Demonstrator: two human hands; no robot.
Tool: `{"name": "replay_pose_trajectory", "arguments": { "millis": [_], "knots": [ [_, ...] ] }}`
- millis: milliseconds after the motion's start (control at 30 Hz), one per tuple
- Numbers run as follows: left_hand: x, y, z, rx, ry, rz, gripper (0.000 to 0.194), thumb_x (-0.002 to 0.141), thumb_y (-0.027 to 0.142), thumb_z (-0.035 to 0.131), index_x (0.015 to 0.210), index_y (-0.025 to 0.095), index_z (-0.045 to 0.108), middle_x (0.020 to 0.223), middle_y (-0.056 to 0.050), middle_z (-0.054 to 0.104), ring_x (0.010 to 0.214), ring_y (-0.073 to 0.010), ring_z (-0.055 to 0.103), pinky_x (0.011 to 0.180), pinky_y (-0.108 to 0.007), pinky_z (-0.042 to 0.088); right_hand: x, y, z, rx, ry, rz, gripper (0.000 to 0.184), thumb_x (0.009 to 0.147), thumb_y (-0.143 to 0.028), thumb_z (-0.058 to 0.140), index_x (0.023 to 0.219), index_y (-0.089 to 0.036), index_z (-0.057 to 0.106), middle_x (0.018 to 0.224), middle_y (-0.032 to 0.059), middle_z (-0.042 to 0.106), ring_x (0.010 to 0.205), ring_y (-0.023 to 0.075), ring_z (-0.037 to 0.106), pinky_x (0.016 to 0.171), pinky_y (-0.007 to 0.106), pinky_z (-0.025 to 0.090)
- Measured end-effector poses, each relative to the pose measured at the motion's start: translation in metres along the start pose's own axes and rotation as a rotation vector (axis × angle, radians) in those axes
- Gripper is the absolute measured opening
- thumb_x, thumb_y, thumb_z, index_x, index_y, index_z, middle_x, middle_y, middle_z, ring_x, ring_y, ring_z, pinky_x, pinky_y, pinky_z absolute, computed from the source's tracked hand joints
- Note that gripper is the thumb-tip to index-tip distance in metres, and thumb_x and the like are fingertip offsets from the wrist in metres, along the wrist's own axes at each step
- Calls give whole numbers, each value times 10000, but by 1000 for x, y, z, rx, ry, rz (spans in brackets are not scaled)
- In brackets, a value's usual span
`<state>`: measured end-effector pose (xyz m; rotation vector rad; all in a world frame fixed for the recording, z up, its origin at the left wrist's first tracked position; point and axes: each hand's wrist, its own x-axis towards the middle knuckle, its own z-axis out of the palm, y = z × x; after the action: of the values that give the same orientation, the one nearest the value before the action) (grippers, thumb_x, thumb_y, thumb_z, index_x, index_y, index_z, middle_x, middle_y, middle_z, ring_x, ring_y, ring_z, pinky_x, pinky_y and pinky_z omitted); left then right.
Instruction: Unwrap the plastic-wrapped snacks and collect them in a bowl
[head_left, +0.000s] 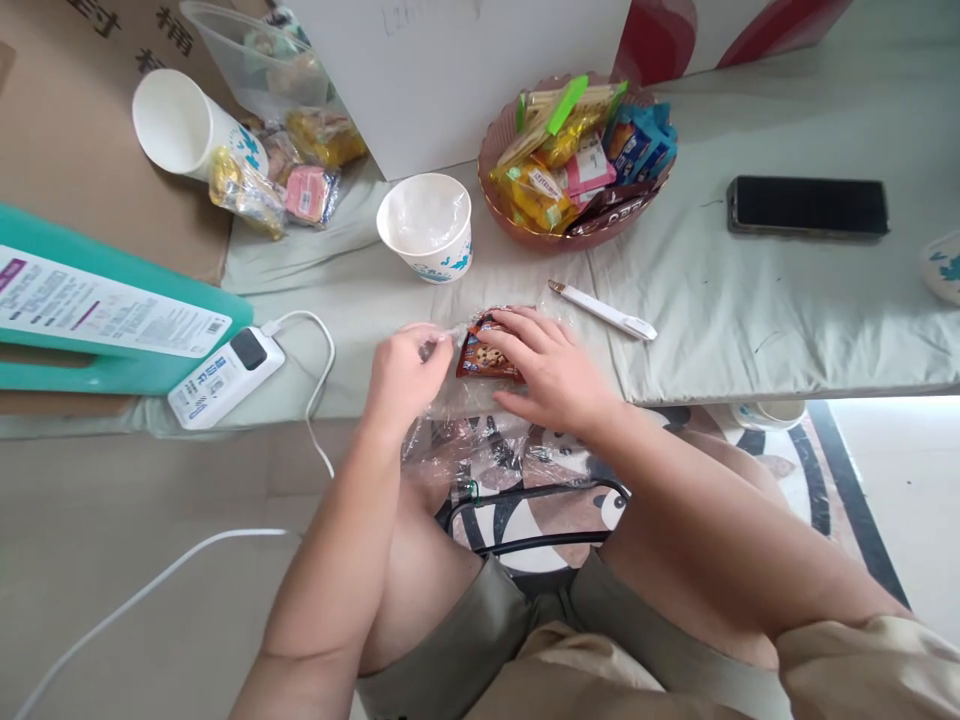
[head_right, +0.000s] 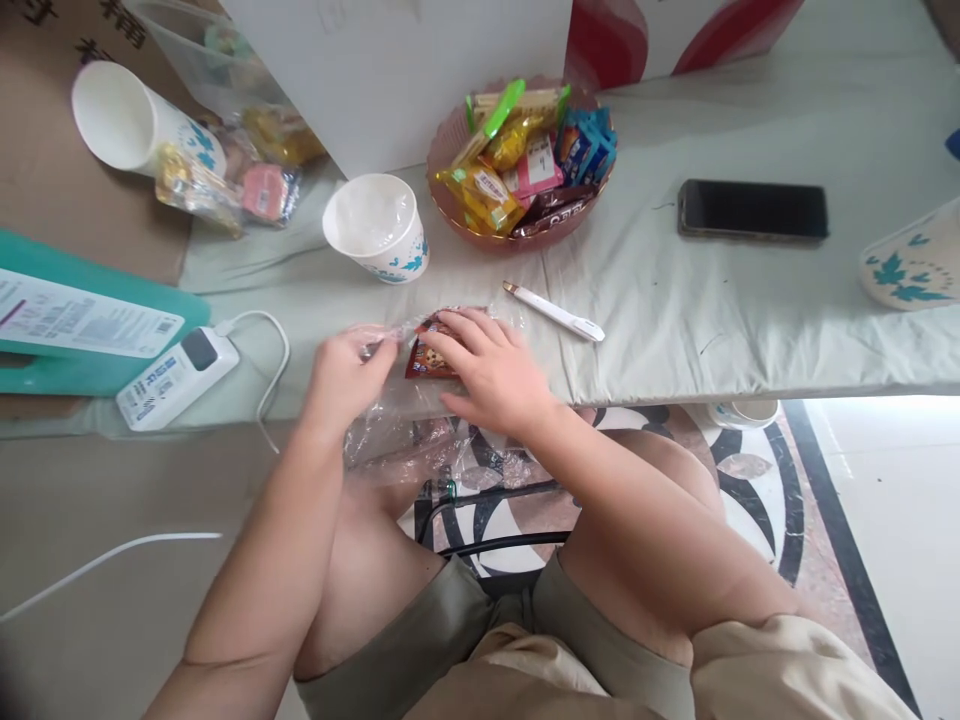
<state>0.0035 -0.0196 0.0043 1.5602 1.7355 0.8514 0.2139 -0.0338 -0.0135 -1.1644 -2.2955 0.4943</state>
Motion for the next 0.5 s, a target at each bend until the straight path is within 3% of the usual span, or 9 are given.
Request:
{"name": "replay_pose_trajectory", "arguments": {
  "millis": [67, 200, 267, 367, 500],
  "knots": [
    [1, 5, 1, -313, -18, -117, 196, 804, 364, 672, 697, 200, 657, 982, -114, 760, 1050, -286, 697, 909, -400, 578, 1, 1, 3, -15, -38, 51, 704, 807, -225, 705, 1485, -265, 517, 1586, 139, 518, 1481, 392, 451, 1158, 612, 438],
    [1, 23, -3, -849, -191, -336, 224, 743, 379, 725, 732, 198, 594, 1061, -138, 756, 1063, -317, 724, 700, -385, 630, 4, 7, 8, 21, -7, 97, 756, 791, -175, 680, 1515, -246, 473, 1575, 167, 507, 1454, 389, 486, 1169, 603, 450],
    [3, 30, -4, -930, -191, -395, 221, 747, 366, 696, 712, 206, 546, 1063, -150, 760, 1047, -330, 741, 595, -352, 616, 6, 11, 9, 88, 42, 97, 723, 803, -165, 651, 1500, -234, 474, 1554, 173, 521, 1430, 366, 517, 1168, 572, 464],
    [9, 31, -5, -939, -79, -467, 267, 735, 350, 648, 643, 220, 434, 996, -140, 769, 1005, -316, 758, 407, -214, 455, 9, 15, 8, 249, 95, 82, 596, 839, -181, 609, 1426, -226, 520, 1466, 157, 599, 1352, 305, 588, 1140, 499, 499],
    [16, 23, -7, -942, 34, -522, 272, 687, 323, 638, 640, 220, 390, 925, -116, 766, 915, -264, 772, 344, -156, 272, 10, 17, 2, 389, 86, 106, 448, 884, -235, 580, 1330, -208, 576, 1328, 134, 684, 1196, 259, 665, 1016, 440, 563]
  ]
}}
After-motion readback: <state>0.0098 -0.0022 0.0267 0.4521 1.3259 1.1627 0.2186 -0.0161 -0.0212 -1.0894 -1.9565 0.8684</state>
